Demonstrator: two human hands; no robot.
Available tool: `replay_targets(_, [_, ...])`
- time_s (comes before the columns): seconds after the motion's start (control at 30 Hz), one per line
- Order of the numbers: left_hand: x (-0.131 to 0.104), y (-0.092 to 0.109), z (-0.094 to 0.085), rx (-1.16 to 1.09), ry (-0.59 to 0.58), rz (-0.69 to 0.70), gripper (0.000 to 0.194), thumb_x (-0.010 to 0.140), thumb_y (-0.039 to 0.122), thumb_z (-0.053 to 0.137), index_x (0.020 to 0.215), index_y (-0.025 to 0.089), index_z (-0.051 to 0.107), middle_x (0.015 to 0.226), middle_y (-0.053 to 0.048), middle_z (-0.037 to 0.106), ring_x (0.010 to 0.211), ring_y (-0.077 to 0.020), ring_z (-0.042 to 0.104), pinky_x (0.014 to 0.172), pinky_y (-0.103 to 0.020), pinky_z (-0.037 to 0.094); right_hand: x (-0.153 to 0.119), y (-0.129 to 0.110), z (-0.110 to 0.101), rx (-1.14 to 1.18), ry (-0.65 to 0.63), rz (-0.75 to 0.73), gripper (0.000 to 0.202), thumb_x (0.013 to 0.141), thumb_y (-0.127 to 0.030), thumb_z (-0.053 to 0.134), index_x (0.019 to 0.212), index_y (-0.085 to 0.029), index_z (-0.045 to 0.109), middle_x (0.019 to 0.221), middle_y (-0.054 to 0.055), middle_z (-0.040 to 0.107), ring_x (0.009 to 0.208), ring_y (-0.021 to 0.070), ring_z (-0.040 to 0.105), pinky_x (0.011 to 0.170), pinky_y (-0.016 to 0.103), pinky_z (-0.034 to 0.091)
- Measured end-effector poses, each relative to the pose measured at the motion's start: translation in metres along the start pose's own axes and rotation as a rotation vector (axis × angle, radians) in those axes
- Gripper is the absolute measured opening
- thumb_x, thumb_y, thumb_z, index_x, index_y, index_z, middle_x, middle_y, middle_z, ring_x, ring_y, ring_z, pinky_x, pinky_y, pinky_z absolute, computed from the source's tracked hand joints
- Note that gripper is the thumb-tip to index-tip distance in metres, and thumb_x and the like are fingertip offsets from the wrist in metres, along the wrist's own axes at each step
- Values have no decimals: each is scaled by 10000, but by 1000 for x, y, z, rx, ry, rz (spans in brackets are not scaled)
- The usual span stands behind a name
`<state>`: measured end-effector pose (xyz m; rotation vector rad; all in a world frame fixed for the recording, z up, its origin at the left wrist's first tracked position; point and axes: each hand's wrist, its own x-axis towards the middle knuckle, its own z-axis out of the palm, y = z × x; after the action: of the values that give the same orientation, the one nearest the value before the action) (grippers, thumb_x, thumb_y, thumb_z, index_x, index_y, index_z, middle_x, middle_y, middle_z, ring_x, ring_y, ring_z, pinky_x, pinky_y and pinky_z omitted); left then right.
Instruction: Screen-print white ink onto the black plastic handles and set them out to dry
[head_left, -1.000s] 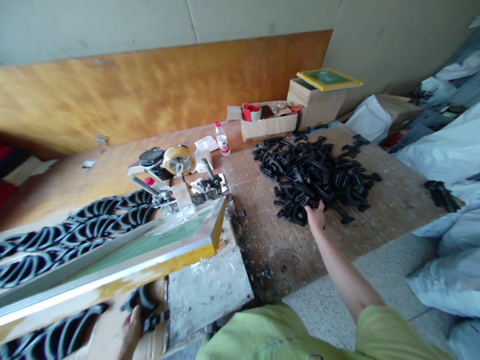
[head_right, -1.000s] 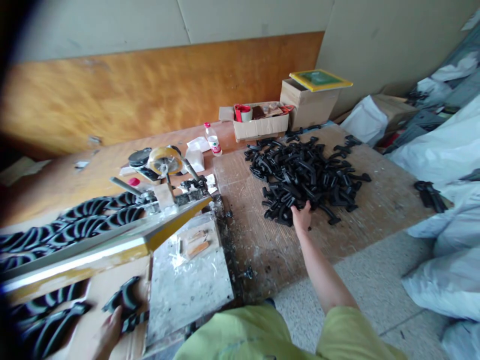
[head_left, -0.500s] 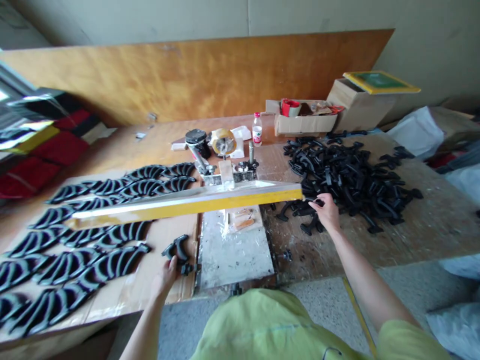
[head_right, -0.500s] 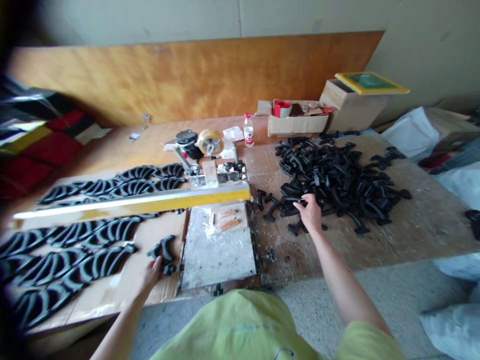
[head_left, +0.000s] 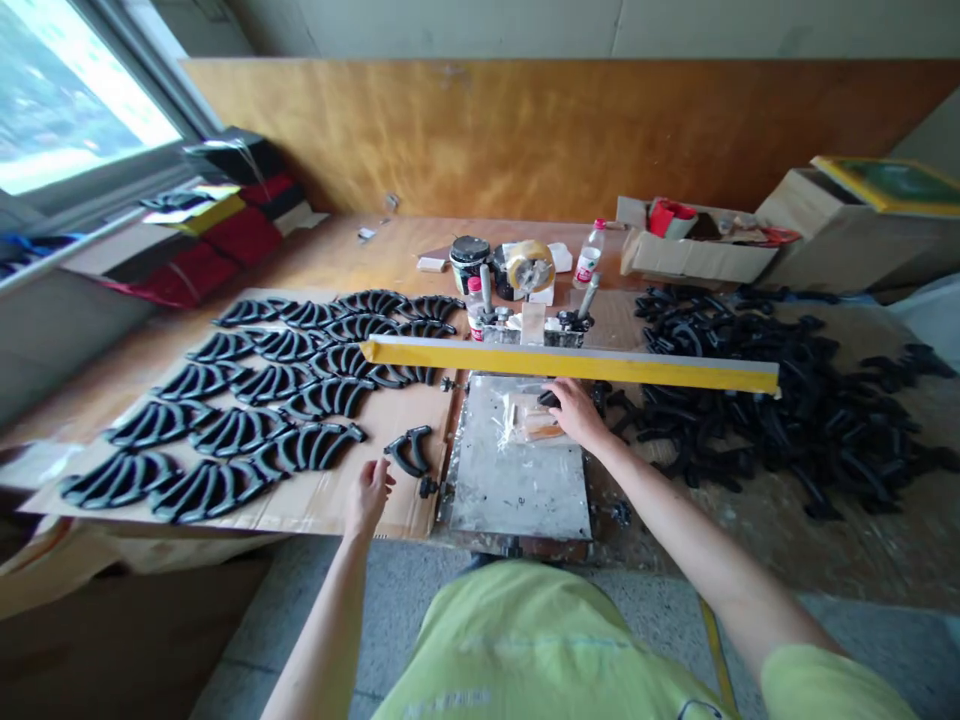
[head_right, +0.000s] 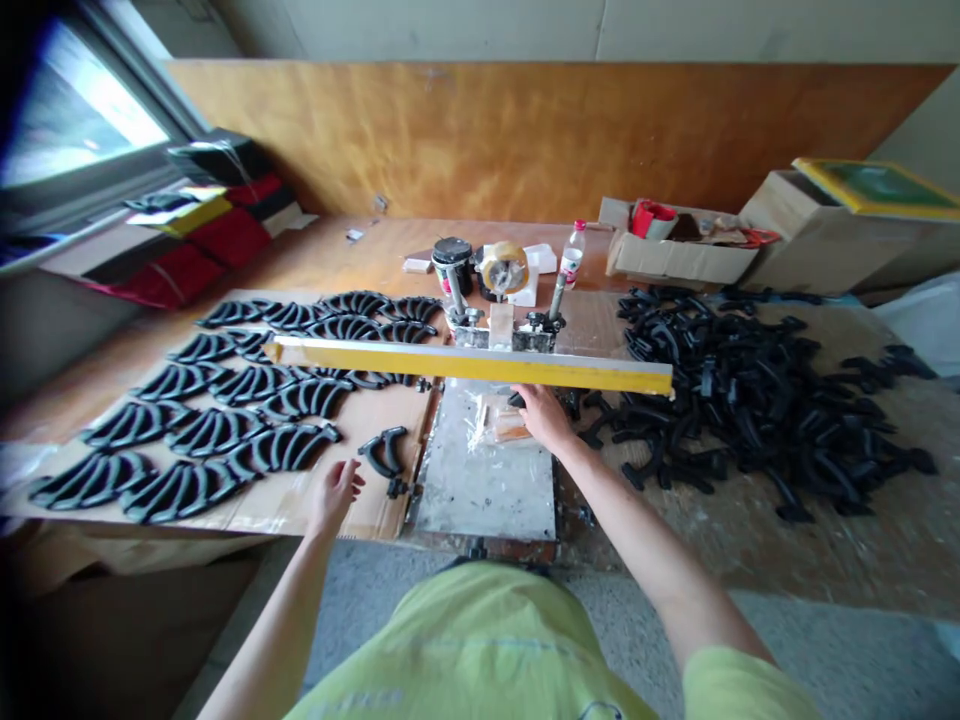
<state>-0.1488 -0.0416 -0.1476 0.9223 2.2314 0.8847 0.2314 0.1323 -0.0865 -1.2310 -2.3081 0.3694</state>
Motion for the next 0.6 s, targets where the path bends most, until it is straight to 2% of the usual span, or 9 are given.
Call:
replay_targets(0.13, [-3, -5, -3, -150, -6, -22, 414, 802, 587, 458, 874, 200, 586, 619, 13, 605, 523, -143, 562, 464, -234, 437, -15, 8, 16, 52, 83, 189, 339, 732, -82, 634, 1047, -202, 591, 1043, 89, 640, 1035, 272, 585, 919, 439, 462])
replay_targets(0.2, [-5, -3, -5, -182, 1, -28, 420, 802, 588, 466, 885, 197, 595, 618, 12, 603, 514, -138, 551, 461, -231, 431, -23, 10, 15, 88, 114, 326, 333, 739, -115, 654, 1052, -205, 582, 989, 82, 663, 971, 270, 618, 871, 431, 484])
replay_targets(0.27, [-5, 6, -6, -214, 1, -18, 417, 802, 583, 483, 892, 194, 603, 628, 8, 607, 517, -132, 547, 466, -225, 429, -25, 7, 11, 162, 102, 389, 397, 750, -149, 678, 1122, -209, 554, 968, 68, 677, 924, 250, 643, 831, 403, 501])
replay_targets(0.3, [-5, 13, -7, -234, 1, -6, 412, 804, 578, 491, 889, 192, 605, 630, 7, 605, 518, -128, 543, 466, -221, 425, -24, 3, 9, 196, 68, 367, 419, 755, -164, 690, 1144, -210, 543, 963, 60, 681, 908, 237, 648, 816, 385, 505])
replay_targets(0.37, [-5, 31, -6, -287, 4, 28, 394, 810, 563, 506, 877, 187, 604, 623, 9, 595, 514, -120, 529, 465, -213, 414, -18, -8, 7, 206, -34, 222, 376, 756, -187, 718, 1101, -208, 569, 979, 57, 675, 928, 222, 638, 824, 364, 499])
replay_targets(0.47, [-5, 66, -2, -373, 4, 91, 363, 819, 531, 526, 870, 181, 605, 598, 16, 578, 505, -113, 505, 463, -205, 396, -6, -28, 9, 52, -177, -32, 217, 742, -210, 753, 929, -192, 644, 1025, 80, 650, 1024, 244, 579, 902, 390, 463])
replay_targets(0.53, [-7, 90, 0, -408, -8, 132, 347, 821, 511, 541, 878, 176, 615, 592, 15, 579, 506, -110, 497, 466, -203, 392, -1, -38, 12, -73, -208, -73, 252, 746, -229, 755, 979, -183, 669, 1044, 102, 638, 1056, 269, 545, 930, 425, 443])
replay_targets(0.6, [-8, 111, 1, -421, -23, 169, 342, 827, 500, 548, 884, 171, 624, 589, 14, 581, 505, -105, 493, 467, -199, 388, 1, -43, 15, -141, -179, -16, 423, 771, -241, 734, 1174, -173, 625, 1065, 124, 639, 1059, 288, 539, 925, 452, 443])
